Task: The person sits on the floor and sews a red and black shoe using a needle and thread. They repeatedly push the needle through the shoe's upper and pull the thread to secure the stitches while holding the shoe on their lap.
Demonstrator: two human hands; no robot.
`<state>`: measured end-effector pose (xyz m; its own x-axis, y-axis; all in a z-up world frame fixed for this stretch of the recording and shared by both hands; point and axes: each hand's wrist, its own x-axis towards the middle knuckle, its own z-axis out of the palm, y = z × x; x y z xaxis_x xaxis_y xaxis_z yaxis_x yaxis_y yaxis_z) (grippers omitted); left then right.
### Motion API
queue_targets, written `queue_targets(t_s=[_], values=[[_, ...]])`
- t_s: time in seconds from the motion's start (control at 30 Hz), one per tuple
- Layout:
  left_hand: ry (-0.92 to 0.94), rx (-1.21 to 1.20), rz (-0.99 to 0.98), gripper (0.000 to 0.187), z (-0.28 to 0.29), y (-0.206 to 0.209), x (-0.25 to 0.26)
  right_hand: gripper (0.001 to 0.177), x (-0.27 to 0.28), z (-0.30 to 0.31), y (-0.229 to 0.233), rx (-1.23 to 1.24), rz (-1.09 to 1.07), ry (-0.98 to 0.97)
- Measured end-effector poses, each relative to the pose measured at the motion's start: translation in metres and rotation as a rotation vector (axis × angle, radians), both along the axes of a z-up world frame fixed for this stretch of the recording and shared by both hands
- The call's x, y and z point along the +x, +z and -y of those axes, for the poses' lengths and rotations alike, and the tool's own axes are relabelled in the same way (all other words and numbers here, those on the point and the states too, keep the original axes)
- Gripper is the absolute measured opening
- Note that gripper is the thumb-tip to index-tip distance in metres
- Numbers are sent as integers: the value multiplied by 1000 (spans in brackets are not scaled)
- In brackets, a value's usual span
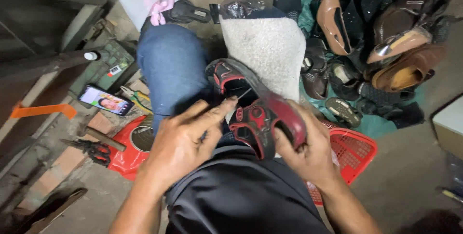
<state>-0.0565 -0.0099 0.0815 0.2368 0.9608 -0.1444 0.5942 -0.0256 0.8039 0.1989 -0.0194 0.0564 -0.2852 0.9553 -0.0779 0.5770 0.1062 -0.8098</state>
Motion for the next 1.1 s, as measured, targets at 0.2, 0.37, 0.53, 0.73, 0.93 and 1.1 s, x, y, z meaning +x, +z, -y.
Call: queue_targets(t_s=[0.2, 0.37, 0.53, 0.73, 0.93, 1.1], values=[[-155, 109, -25, 41, -11, -11, -24, 69, -21, -13, 17, -21, -82, 148], [-244, 148, -55, 41, -30, -10, -25, 70, -23, -4, 10, 49, 8, 165], [-289, 195, -91, 40, -41, -19, -15, 78, -21, -2, 5, 56, 79, 206], [-179, 233, -39, 40, -31, -37, -7, 77, -17, 1, 1, 139, 81, 238], [-21, 356, 67, 36, -4, -51, -18, 82, -24, -8, 12, 139, 273, 299], [-48, 231, -162, 39, 3, -36, -19, 81, 18, -39, 35, -360, 346, 375]])
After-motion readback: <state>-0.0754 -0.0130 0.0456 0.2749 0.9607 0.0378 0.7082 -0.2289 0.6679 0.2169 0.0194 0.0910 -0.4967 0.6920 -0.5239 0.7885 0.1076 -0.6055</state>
